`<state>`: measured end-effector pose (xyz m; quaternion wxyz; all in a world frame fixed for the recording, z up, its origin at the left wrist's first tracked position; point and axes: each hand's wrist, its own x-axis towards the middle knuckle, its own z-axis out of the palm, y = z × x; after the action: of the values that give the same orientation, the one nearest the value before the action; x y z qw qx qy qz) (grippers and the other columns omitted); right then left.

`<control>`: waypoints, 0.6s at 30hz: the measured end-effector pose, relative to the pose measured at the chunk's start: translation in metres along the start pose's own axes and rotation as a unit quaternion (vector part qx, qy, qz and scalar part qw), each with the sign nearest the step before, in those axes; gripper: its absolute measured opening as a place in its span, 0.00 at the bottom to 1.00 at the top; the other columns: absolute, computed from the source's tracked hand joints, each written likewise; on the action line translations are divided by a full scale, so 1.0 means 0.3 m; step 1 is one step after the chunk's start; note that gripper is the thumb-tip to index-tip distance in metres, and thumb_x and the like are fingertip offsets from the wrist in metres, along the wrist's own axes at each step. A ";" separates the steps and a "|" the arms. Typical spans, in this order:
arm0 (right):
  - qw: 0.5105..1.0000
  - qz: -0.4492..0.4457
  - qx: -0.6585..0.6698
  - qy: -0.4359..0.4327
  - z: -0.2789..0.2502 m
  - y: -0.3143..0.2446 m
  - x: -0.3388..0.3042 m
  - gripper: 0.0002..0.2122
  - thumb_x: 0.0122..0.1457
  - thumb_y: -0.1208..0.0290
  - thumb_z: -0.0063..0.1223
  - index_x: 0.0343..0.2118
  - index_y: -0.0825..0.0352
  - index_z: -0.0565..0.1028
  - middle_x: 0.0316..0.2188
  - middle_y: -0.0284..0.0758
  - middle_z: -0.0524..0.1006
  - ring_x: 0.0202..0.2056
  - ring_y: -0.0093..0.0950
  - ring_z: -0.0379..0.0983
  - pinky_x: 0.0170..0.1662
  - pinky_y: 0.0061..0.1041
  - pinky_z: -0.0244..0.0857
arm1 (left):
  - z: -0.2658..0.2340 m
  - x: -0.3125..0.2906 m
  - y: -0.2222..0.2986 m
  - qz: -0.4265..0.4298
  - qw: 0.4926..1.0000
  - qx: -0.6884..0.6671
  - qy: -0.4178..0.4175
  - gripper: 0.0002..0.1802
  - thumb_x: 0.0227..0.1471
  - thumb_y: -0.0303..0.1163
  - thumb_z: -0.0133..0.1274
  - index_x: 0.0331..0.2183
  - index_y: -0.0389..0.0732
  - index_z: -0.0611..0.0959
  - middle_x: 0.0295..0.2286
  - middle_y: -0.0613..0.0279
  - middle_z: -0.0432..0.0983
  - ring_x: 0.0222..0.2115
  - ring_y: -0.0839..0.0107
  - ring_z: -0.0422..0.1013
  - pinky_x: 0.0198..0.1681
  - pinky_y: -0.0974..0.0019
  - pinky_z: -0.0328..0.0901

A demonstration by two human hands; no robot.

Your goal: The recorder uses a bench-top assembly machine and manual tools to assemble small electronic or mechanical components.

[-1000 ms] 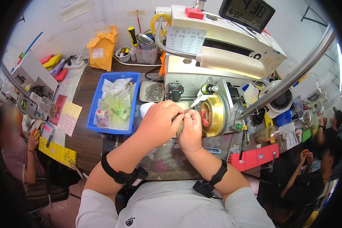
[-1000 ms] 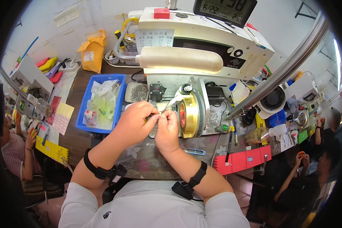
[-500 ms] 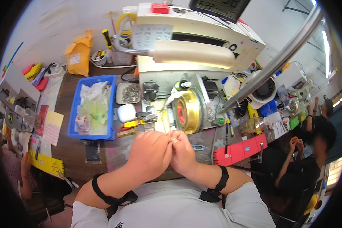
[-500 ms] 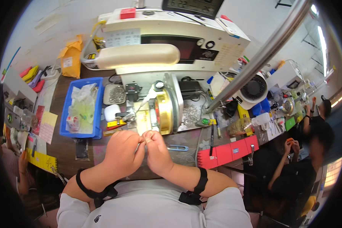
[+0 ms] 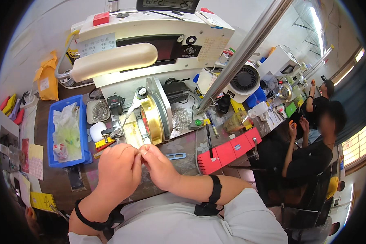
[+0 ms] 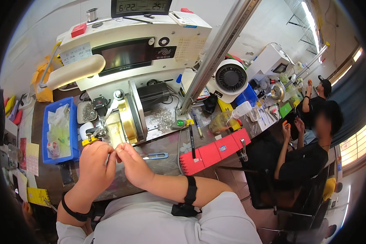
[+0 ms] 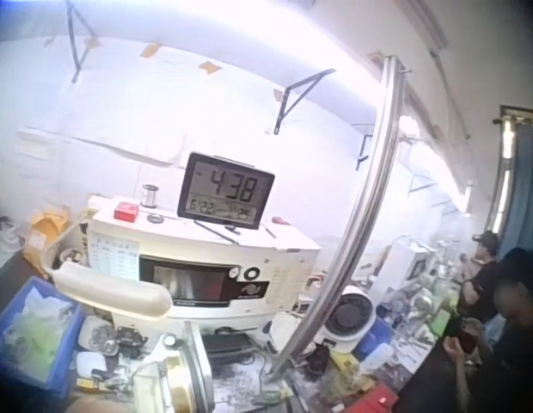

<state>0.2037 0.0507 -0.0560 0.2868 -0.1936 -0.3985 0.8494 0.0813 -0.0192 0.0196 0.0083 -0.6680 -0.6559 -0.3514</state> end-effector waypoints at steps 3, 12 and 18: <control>0.981 0.059 -0.181 0.024 -0.056 -0.063 -0.057 0.04 0.65 0.72 0.39 0.39 0.64 0.66 0.34 0.29 0.67 0.37 0.19 0.64 0.44 0.21 0.59 | 0.015 -0.012 -0.005 -0.055 0.996 -0.074 0.019 0.03 0.45 0.23 0.54 0.26 0.38 0.75 0.24 0.56 0.71 0.25 0.58 0.68 0.29 0.61 0.60; 0.490 -0.484 -0.524 0.500 -0.648 -0.757 -0.182 0.18 0.59 0.68 0.57 0.47 0.73 0.66 0.35 0.33 0.69 0.36 0.20 0.66 0.42 0.19 0.62 | 0.098 -0.051 -0.029 -0.218 0.925 -0.300 0.079 0.04 0.49 0.24 0.52 0.26 0.35 0.74 0.24 0.60 0.68 0.26 0.70 0.64 0.31 0.68 0.60; 0.604 -0.332 -0.541 0.481 -0.688 -0.817 -0.230 0.15 0.59 0.65 0.57 0.42 0.73 0.73 0.34 0.33 0.77 0.32 0.21 0.73 0.37 0.21 0.66 | 0.105 -0.041 -0.031 -0.214 0.911 -0.344 0.076 0.04 0.50 0.25 0.52 0.26 0.35 0.74 0.25 0.60 0.69 0.26 0.68 0.65 0.32 0.66 0.61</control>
<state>0.4528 0.2503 0.0187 0.5423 -0.5487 -0.6268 0.1094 0.0889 -0.0137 -0.0141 -0.2476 -0.4445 -0.6189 -0.5984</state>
